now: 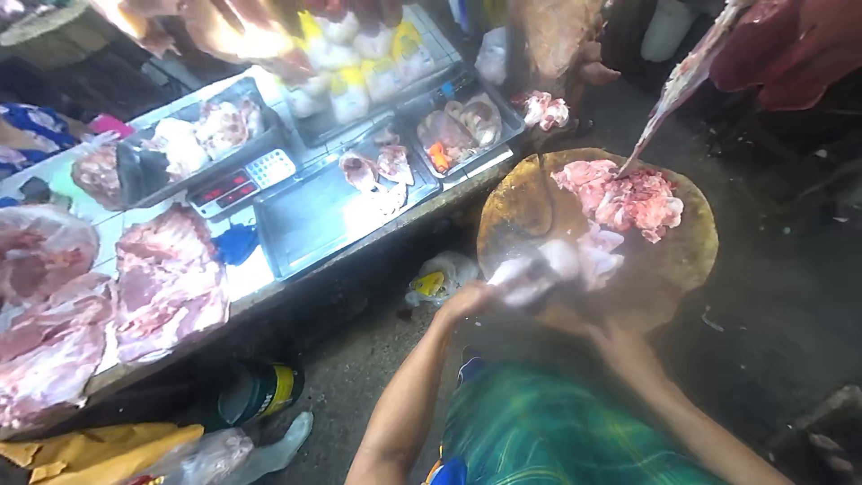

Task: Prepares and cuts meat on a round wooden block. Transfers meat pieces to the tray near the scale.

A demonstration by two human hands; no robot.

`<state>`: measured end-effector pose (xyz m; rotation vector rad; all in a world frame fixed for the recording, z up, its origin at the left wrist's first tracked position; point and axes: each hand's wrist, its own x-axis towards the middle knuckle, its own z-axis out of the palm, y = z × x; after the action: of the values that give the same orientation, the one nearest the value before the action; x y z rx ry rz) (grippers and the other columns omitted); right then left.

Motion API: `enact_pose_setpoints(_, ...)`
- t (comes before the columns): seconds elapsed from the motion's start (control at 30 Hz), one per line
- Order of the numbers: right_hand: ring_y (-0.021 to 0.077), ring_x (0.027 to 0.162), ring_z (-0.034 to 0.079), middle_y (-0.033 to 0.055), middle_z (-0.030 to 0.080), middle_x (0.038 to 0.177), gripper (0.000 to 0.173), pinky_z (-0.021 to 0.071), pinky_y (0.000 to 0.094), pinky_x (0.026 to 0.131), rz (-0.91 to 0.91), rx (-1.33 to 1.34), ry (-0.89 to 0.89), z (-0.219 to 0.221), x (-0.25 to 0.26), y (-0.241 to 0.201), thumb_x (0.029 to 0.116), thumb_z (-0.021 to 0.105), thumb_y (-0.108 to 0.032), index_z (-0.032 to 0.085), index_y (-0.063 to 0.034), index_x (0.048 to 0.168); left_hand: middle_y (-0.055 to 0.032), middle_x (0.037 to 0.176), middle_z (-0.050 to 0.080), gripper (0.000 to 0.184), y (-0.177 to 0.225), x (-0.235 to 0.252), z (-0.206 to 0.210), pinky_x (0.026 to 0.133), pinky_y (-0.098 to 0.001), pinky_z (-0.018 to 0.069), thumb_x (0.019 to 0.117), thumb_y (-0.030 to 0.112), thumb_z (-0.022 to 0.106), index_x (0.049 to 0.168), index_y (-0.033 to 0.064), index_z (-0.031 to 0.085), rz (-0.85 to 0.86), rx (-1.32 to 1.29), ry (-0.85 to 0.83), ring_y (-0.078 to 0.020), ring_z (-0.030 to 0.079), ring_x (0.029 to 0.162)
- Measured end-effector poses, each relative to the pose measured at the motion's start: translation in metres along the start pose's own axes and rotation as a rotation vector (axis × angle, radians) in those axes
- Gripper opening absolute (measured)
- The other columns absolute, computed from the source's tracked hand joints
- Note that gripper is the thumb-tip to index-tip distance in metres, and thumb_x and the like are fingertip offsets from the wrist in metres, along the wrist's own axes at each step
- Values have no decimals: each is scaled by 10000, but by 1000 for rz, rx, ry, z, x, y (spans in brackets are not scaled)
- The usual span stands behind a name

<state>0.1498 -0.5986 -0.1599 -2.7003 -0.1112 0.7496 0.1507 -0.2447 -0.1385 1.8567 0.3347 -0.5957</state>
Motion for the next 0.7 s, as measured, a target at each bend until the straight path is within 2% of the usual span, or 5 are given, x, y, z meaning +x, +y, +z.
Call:
enact_pose_setpoints(0.17,346,838,687,165,668,861,678,545,578,769,155,318,83,-10,-66,-43,1040,353,-667,638,-66,1173,-153,896,695,468,28,5,22,830,-614,523,1014,473,489,944,61,699,72,680,-121,-333,687,912)
enact_pose_setpoints(0.43,111,560,618,50,623,695,494,572,349,527,-300,578,1098,-34,-46,-159,1082,452,-409,579,57,1185,-164,967,717,531,27,14,21,877,-632,526,1036,534,457,1038,66,708,159,778,-261,-353,697,989)
enact_pose_setpoints(0.5,170,609,660,94,657,736,513,601,400,590,-176,530,1017,7,-24,-157,1071,469,-416,583,68,1193,-161,956,713,511,21,19,12,865,-620,528,1042,515,462,1062,64,702,150,726,-287,-344,698,968)
enact_pose_setpoints(0.6,356,910,724,182,716,943,618,578,566,836,312,321,308,62,-29,-132,1063,417,-571,555,-32,1332,-121,910,698,498,10,28,-12,784,-485,563,1064,487,468,1100,47,699,80,463,-283,-241,678,815)
enact_pose_setpoints(0.7,391,994,716,191,721,1012,673,561,595,863,455,178,57,66,-55,-124,1055,364,-626,534,-56,1370,-37,772,659,440,10,32,-44,603,-301,510,1089,401,456,1005,38,689,67,113,-291,-108,574,611)
